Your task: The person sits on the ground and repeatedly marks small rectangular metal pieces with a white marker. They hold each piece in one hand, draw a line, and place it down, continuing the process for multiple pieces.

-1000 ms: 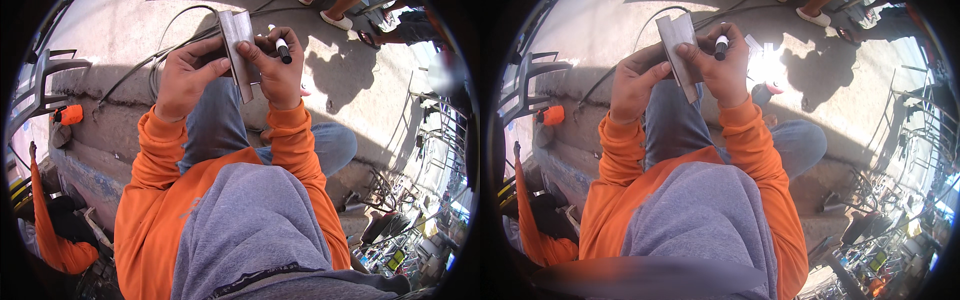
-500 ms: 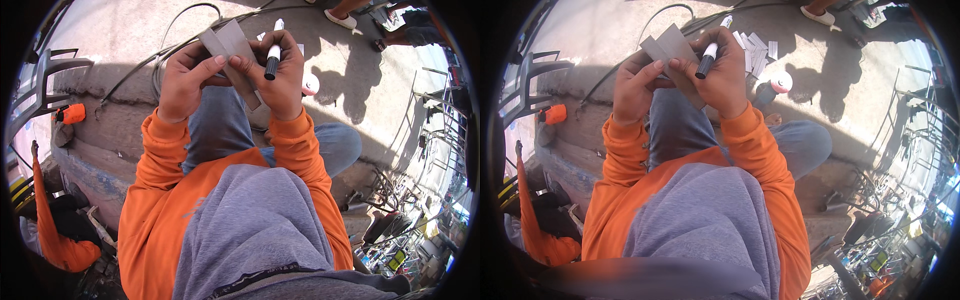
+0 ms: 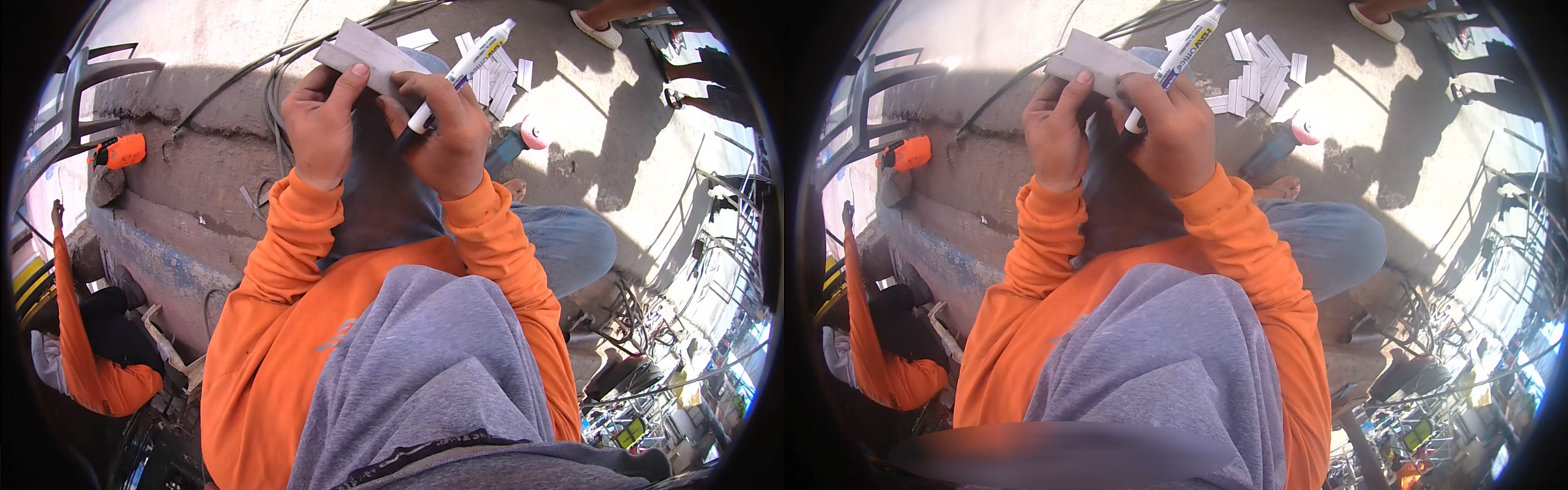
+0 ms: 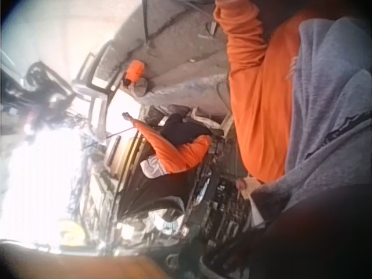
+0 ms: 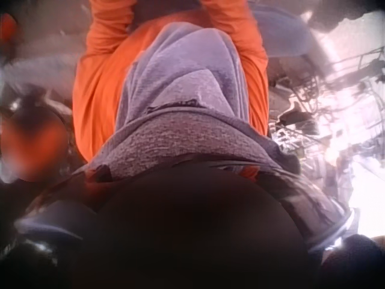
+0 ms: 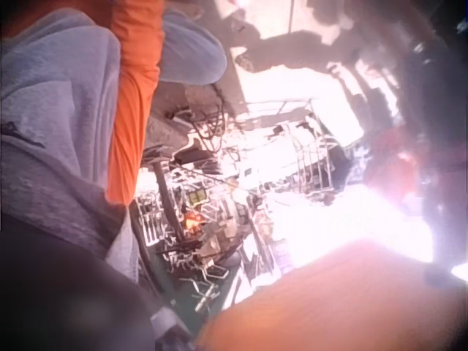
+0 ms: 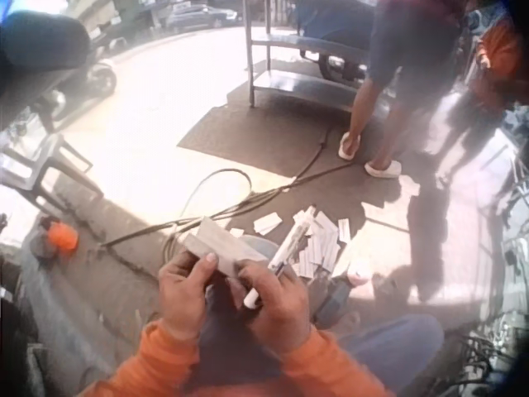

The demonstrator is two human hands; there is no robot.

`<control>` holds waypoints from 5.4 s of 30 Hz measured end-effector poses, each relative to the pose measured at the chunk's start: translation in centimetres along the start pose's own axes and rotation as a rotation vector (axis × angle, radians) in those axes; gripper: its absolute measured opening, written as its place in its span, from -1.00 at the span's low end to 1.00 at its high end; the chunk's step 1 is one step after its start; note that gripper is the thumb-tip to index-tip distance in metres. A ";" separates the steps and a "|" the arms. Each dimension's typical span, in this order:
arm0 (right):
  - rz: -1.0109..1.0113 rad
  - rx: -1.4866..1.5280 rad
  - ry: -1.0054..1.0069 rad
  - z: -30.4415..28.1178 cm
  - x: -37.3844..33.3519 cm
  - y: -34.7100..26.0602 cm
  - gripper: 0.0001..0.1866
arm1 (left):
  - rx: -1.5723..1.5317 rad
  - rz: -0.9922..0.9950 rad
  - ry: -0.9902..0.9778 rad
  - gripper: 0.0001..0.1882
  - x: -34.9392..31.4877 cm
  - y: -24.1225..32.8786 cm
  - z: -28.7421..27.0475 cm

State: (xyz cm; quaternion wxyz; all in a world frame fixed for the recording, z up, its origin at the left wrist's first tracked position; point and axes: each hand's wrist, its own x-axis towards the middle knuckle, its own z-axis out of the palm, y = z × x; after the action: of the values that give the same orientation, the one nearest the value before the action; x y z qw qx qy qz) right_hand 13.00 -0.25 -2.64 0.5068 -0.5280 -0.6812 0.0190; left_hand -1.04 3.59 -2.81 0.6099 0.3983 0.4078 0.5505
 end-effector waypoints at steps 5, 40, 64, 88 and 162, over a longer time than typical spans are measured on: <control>-0.080 0.100 0.029 0.2 -0.8 0.9 -0.67 | -0.026 -0.030 -0.227 -0.76 -0.5 -0.5 -3.0; -0.211 0.099 0.031 0.7 -0.8 2.6 -0.72 | -0.061 0.081 -0.424 -0.76 1.5 -2.7 -5.2; -0.001 0.291 0.085 -1.7 -0.6 3.7 -0.58 | -0.082 -0.134 0.055 -0.82 1.4 -0.2 -1.4; 0.389 0.826 -0.067 -5.0 -0.3 1.3 -0.16 | 0.181 -0.214 -0.421 -0.82 2.7 0.3 -3.6; 0.986 -0.247 -0.332 13.5 -7.2 32.8 -0.64 | 0.261 0.211 0.151 -0.38 1.9 -0.2 -5.0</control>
State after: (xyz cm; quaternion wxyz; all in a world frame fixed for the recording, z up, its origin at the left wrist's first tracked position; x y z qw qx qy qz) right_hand 25.87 15.86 -32.43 0.2570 -0.8310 -0.4204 0.2580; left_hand -5.49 5.60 -4.86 0.4595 0.4723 0.4764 0.5821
